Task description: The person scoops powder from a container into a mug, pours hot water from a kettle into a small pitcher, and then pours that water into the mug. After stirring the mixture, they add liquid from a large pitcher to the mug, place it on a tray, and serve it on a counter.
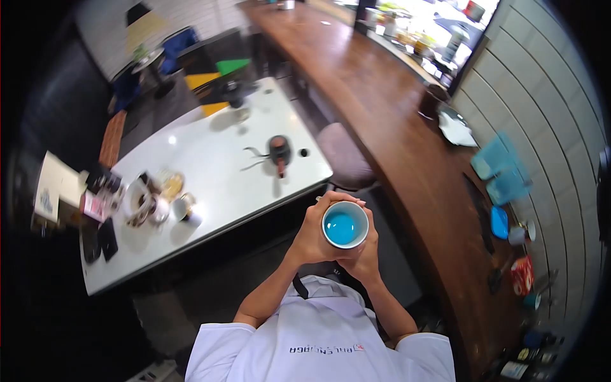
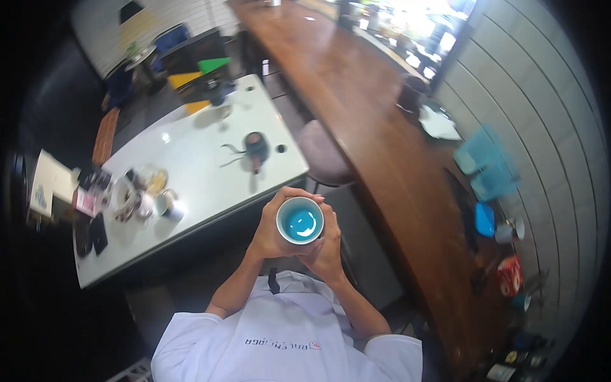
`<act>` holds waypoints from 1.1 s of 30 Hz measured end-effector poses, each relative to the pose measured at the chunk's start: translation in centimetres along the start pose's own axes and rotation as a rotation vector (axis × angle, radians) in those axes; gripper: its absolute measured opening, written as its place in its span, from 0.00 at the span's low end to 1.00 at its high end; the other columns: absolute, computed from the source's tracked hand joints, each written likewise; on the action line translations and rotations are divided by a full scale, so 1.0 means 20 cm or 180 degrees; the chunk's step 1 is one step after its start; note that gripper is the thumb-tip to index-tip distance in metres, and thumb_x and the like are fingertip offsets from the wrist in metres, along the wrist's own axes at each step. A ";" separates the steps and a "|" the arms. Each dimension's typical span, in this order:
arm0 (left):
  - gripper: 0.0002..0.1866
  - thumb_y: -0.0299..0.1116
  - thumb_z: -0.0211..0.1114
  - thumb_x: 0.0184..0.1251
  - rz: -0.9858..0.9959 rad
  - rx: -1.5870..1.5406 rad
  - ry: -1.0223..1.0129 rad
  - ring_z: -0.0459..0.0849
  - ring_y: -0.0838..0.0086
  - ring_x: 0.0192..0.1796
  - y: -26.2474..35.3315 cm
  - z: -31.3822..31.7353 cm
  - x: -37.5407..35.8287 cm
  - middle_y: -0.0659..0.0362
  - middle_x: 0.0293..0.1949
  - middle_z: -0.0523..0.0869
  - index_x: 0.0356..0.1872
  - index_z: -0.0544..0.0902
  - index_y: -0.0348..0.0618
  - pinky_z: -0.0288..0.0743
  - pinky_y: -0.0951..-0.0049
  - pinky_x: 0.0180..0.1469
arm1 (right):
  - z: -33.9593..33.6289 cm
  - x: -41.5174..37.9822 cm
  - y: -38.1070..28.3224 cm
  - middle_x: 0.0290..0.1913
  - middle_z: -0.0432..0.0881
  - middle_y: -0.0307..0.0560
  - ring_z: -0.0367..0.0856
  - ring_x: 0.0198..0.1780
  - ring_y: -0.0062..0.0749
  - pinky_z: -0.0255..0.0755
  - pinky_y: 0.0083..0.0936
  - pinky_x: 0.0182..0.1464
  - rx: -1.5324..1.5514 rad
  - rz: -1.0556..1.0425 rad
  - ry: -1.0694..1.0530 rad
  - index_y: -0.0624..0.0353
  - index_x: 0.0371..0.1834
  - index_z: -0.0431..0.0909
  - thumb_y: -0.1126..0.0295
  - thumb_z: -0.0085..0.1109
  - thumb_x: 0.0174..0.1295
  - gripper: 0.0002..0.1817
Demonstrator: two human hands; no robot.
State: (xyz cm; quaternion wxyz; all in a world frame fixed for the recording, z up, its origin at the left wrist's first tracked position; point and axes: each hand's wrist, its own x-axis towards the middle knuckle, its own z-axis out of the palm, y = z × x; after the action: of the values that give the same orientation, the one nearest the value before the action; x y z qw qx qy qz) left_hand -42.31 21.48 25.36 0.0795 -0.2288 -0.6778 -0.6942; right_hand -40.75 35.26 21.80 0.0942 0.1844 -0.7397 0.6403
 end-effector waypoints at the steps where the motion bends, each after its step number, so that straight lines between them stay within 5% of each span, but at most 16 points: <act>1: 0.38 0.31 0.84 0.37 -0.0042 0.0120 0.0154 0.82 0.67 0.58 0.02 -0.09 -0.07 0.52 0.52 0.84 0.53 0.72 0.39 0.74 0.66 0.62 | 0.10 0.00 -0.02 0.50 0.76 0.44 0.77 0.53 0.28 0.71 0.25 0.56 0.0037 0.0040 -0.0181 0.63 0.54 0.70 0.74 0.72 0.45 0.30; 8: 0.35 0.31 0.83 0.39 -0.0310 0.0708 0.1344 0.83 0.68 0.55 0.13 -0.65 -0.72 0.53 0.48 0.84 0.52 0.74 0.38 0.75 0.67 0.60 | 0.82 -0.12 -0.05 0.52 0.76 0.49 0.78 0.54 0.36 0.71 0.29 0.57 0.0205 0.0016 -0.1716 0.62 0.58 0.68 0.74 0.71 0.44 0.34; 10: 0.35 0.30 0.82 0.38 -0.0390 0.0722 0.1595 0.84 0.68 0.53 0.16 -0.78 -0.93 0.54 0.47 0.85 0.52 0.75 0.39 0.76 0.67 0.59 | 1.00 -0.17 -0.03 0.53 0.73 0.58 0.78 0.55 0.48 0.72 0.36 0.58 0.0260 -0.0197 -0.2272 0.66 0.60 0.65 0.75 0.69 0.46 0.35; 14: 0.33 0.31 0.81 0.39 -0.0370 0.0874 0.2198 0.84 0.72 0.49 0.19 -0.92 -1.38 0.56 0.46 0.85 0.51 0.76 0.40 0.77 0.71 0.53 | 1.27 -0.29 -0.07 0.56 0.72 0.58 0.79 0.55 0.46 0.75 0.36 0.58 0.0433 -0.0316 -0.3609 0.65 0.64 0.57 0.73 0.74 0.46 0.43; 16: 0.34 0.31 0.82 0.39 -0.0533 0.0992 0.2615 0.84 0.73 0.48 0.22 -0.92 -1.58 0.58 0.45 0.84 0.51 0.76 0.41 0.77 0.72 0.52 | 1.40 -0.36 -0.03 0.57 0.70 0.59 0.79 0.55 0.45 0.78 0.36 0.56 0.0718 0.0217 -0.4444 0.63 0.66 0.52 0.72 0.77 0.46 0.47; 20: 0.33 0.32 0.82 0.40 -0.0640 0.0942 0.3387 0.83 0.75 0.47 0.23 -0.88 -1.88 0.59 0.45 0.83 0.51 0.75 0.40 0.77 0.72 0.53 | 1.60 -0.46 -0.01 0.58 0.69 0.52 0.81 0.50 0.32 0.79 0.28 0.54 0.0590 0.0727 -0.5469 0.61 0.65 0.54 0.76 0.75 0.51 0.42; 26: 0.35 0.32 0.83 0.37 -0.0697 0.1126 0.4327 0.82 0.75 0.49 0.20 -0.83 -2.10 0.57 0.47 0.82 0.50 0.75 0.39 0.76 0.71 0.53 | 1.91 -0.61 0.06 0.45 0.77 0.50 0.83 0.45 0.34 0.81 0.28 0.46 0.0666 0.0746 -0.6042 0.61 0.58 0.63 0.79 0.69 0.54 0.30; 27: 0.35 0.32 0.83 0.37 -0.0739 0.1037 0.4455 0.81 0.75 0.49 0.20 -0.83 -2.12 0.57 0.47 0.82 0.51 0.75 0.39 0.76 0.71 0.53 | 1.96 -0.63 0.05 0.44 0.78 0.49 0.83 0.45 0.33 0.79 0.26 0.47 0.0677 0.0760 -0.6010 0.63 0.54 0.66 0.84 0.59 0.54 0.23; 33: 0.36 0.28 0.82 0.38 -0.0691 0.1273 0.4944 0.80 0.71 0.56 0.15 -0.96 -2.26 0.55 0.50 0.81 0.53 0.74 0.38 0.74 0.68 0.59 | 2.36 -0.75 0.28 0.42 0.80 0.49 0.82 0.43 0.33 0.76 0.26 0.49 0.1013 0.0865 -0.6024 0.67 0.44 0.73 0.92 0.40 0.45 0.22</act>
State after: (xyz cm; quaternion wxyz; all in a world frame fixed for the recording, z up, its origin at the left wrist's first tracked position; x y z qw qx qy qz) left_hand -5.23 -6.59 9.22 0.4993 0.4044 -0.5588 -0.5243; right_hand -24.64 -8.10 3.29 -0.6411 0.5470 -0.4291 0.3250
